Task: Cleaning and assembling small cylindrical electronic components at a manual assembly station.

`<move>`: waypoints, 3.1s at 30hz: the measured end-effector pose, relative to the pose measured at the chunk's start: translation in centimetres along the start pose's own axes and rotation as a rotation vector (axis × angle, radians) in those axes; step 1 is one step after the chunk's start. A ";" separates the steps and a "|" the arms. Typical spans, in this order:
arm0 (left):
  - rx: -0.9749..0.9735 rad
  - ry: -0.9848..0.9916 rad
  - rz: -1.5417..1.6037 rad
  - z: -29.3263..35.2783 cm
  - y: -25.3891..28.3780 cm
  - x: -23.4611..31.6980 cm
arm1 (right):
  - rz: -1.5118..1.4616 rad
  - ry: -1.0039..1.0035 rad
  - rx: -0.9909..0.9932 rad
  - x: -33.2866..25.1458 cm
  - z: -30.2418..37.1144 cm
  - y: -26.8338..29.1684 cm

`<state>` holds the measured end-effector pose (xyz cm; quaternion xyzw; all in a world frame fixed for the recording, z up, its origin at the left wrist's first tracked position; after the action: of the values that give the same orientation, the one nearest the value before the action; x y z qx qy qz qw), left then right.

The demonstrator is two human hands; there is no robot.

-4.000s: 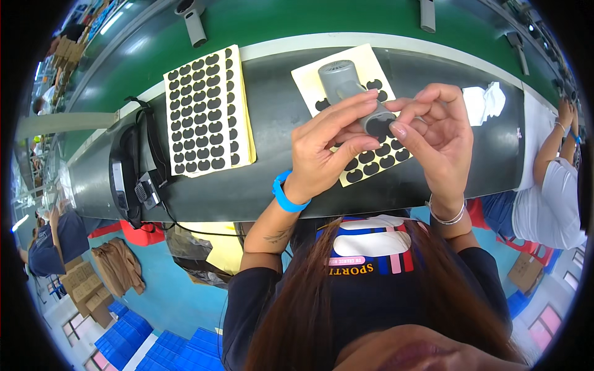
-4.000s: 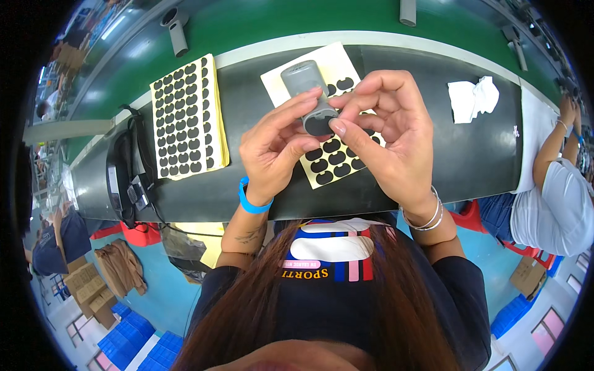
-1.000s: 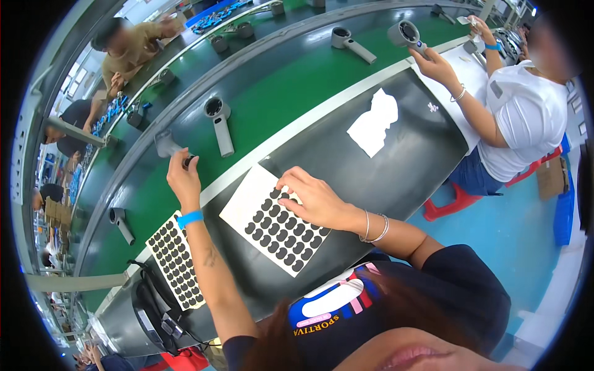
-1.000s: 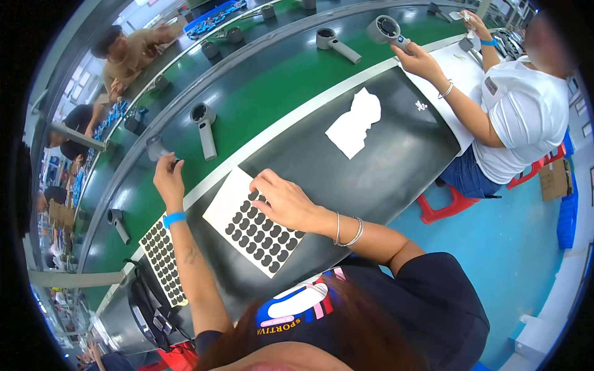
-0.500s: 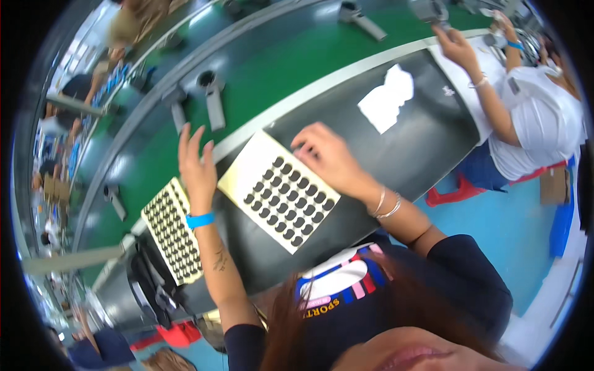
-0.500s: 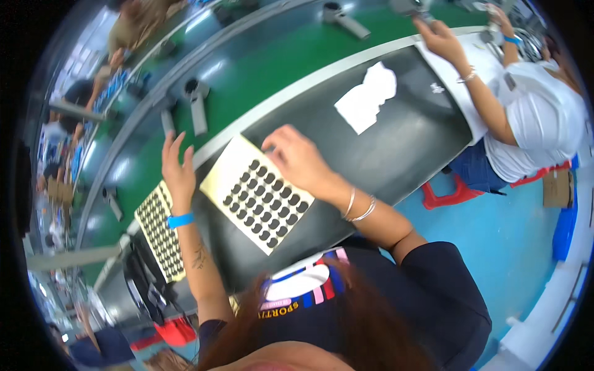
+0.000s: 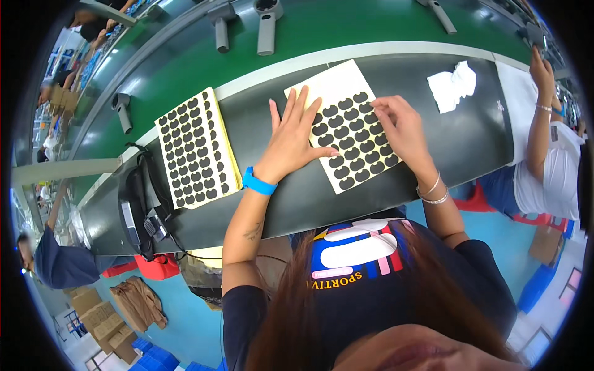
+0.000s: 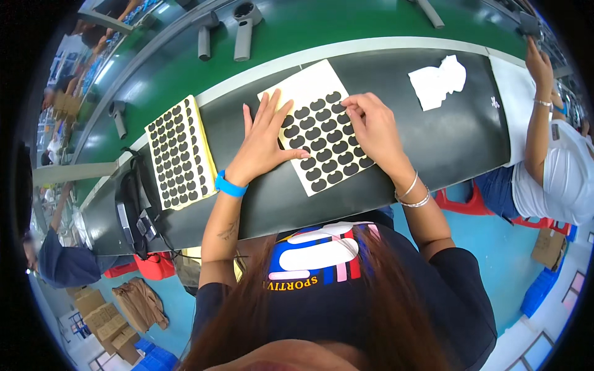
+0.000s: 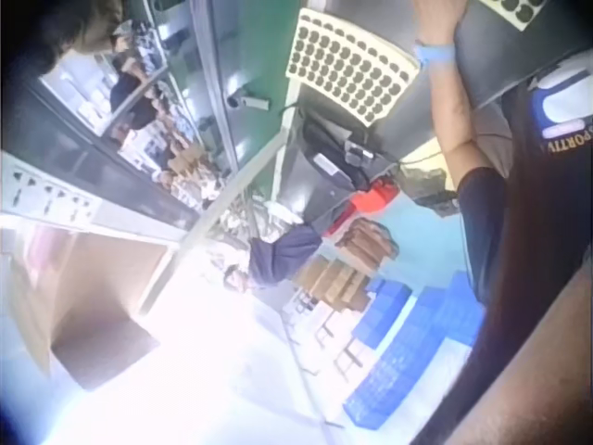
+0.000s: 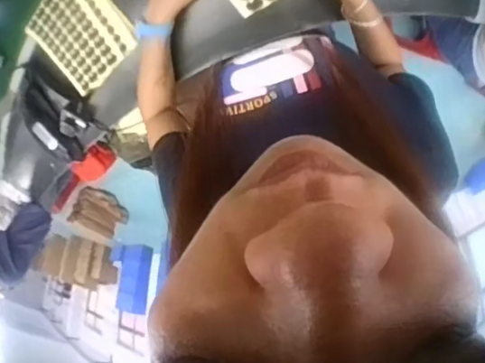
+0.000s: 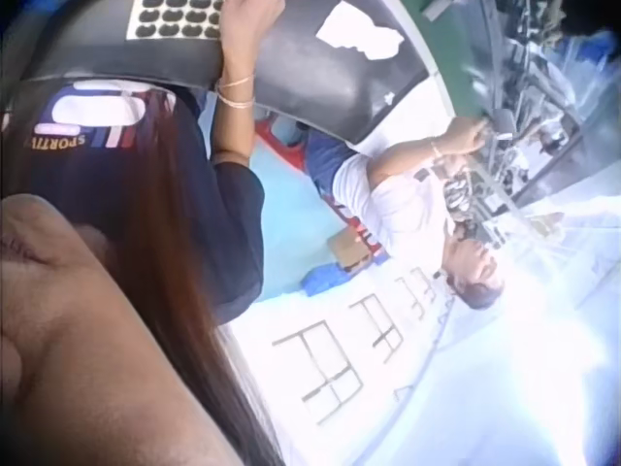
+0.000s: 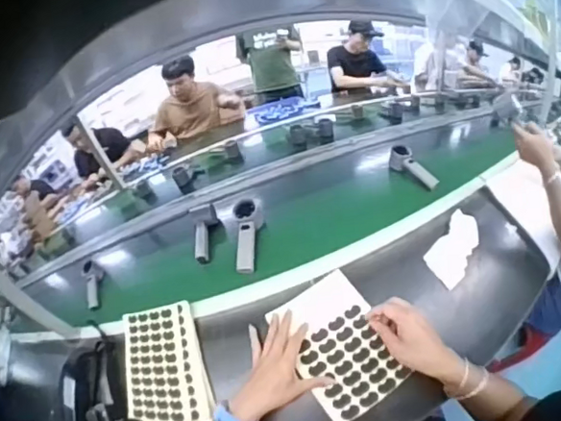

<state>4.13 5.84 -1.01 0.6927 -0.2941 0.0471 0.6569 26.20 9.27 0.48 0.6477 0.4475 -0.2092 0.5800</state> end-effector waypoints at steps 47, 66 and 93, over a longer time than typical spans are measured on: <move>0.821 -0.165 0.699 -3.6 10.5 1.6 | -0.620 0.023 0.239 -2.3 -2.3 4.8; 0.571 0.128 0.893 1.0 7.2 5.9 | -0.790 -0.015 -0.177 -10.4 -2.4 1.0; 0.438 0.193 1.138 0.7 7.0 5.8 | -0.713 -0.036 -0.176 -10.5 -3.1 1.4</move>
<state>5.38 3.48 7.70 0.5386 -0.5404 0.5120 0.3947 21.19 8.74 10.30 0.3948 0.6511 -0.3703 0.5321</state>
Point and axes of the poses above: each hand's wrist, its own z-axis away from the middle knuckle, its own y-axis out of the back of the hand, x = y × z, the point moved 4 cm from there along -z, towards the middle knuckle, and after that the axes turned 2 degrees about y, right-handed, at the moved point
